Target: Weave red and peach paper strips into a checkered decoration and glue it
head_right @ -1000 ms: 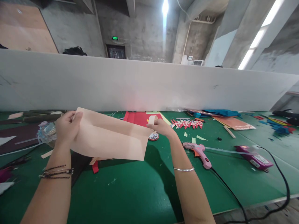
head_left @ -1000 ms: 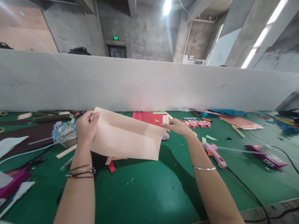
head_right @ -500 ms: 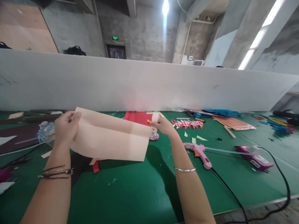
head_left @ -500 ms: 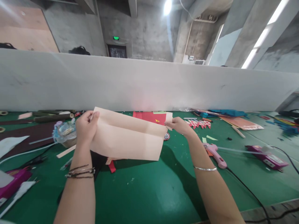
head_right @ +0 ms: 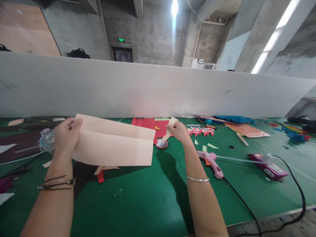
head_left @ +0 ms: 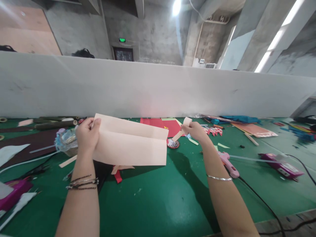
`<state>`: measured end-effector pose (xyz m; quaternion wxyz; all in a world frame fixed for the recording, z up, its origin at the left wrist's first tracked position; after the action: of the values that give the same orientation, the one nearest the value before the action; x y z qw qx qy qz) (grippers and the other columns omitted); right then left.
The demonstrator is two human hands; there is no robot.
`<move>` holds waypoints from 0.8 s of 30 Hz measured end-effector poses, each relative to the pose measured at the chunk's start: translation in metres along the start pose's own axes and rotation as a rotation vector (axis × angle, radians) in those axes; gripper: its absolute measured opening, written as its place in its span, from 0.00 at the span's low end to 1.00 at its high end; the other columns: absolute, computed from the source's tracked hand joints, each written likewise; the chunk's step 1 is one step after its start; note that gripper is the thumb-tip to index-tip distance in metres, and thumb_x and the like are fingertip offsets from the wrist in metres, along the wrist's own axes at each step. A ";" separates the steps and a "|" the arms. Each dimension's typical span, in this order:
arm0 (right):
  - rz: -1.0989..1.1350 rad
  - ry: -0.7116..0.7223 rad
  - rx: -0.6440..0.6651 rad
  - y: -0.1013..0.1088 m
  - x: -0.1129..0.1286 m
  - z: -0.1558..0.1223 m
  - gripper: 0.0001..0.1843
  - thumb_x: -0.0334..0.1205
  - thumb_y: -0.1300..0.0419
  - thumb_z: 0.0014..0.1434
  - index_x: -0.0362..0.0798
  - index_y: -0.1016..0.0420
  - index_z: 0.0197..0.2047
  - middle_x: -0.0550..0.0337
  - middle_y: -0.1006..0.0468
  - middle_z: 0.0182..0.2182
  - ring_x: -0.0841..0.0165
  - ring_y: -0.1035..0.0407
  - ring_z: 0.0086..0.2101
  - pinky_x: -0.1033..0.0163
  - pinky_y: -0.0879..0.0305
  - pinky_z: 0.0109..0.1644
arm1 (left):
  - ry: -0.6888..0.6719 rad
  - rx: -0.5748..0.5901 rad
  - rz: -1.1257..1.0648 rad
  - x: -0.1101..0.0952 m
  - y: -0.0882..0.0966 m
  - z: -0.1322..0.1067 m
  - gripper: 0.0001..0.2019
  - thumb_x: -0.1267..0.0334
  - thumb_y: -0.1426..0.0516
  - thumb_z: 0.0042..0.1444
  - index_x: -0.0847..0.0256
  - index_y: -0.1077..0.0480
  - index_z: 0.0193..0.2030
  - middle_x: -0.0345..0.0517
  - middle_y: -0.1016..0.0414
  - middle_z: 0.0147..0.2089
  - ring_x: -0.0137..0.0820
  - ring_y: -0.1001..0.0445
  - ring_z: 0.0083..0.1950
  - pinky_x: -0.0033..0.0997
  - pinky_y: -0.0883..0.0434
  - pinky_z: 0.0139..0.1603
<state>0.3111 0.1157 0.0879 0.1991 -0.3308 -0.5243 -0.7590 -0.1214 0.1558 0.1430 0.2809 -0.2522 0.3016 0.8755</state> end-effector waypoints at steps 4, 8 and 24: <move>0.017 0.006 0.000 -0.001 0.002 0.001 0.15 0.45 0.48 0.50 0.46 0.37 0.17 0.61 0.34 0.19 0.72 0.40 0.22 0.67 0.48 0.25 | 0.048 -0.061 -0.040 0.011 0.003 0.003 0.11 0.57 0.48 0.49 0.63 0.34 0.27 0.35 0.41 0.21 0.26 0.41 0.26 0.24 0.44 0.27; 0.078 0.035 0.057 -0.011 0.007 -0.001 0.09 0.39 0.52 0.53 0.45 0.34 0.30 0.59 0.27 0.25 0.72 0.34 0.24 0.68 0.42 0.28 | 0.104 -0.157 -0.134 0.021 0.009 0.004 0.10 0.57 0.47 0.48 0.63 0.34 0.26 0.34 0.43 0.19 0.25 0.44 0.23 0.24 0.45 0.24; -0.061 0.247 0.187 -0.014 0.055 0.028 0.08 0.36 0.51 0.55 0.45 0.33 0.29 0.66 0.33 0.15 0.75 0.43 0.17 0.69 0.47 0.25 | 0.319 0.152 -0.773 -0.006 -0.016 -0.007 0.17 0.51 0.39 0.39 0.62 0.34 0.29 0.32 0.36 0.19 0.22 0.40 0.20 0.23 0.39 0.21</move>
<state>0.2718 0.1497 0.1242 0.2691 -0.1987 -0.5740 -0.7474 -0.1048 0.1590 0.1357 0.5563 -0.4575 0.2882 0.6311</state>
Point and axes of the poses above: each hand's wrist, its own z-axis towards the middle knuckle, its own y-axis out of the back of the hand, x = y × z, the point moved 10 cm from there along z, towards the middle knuckle
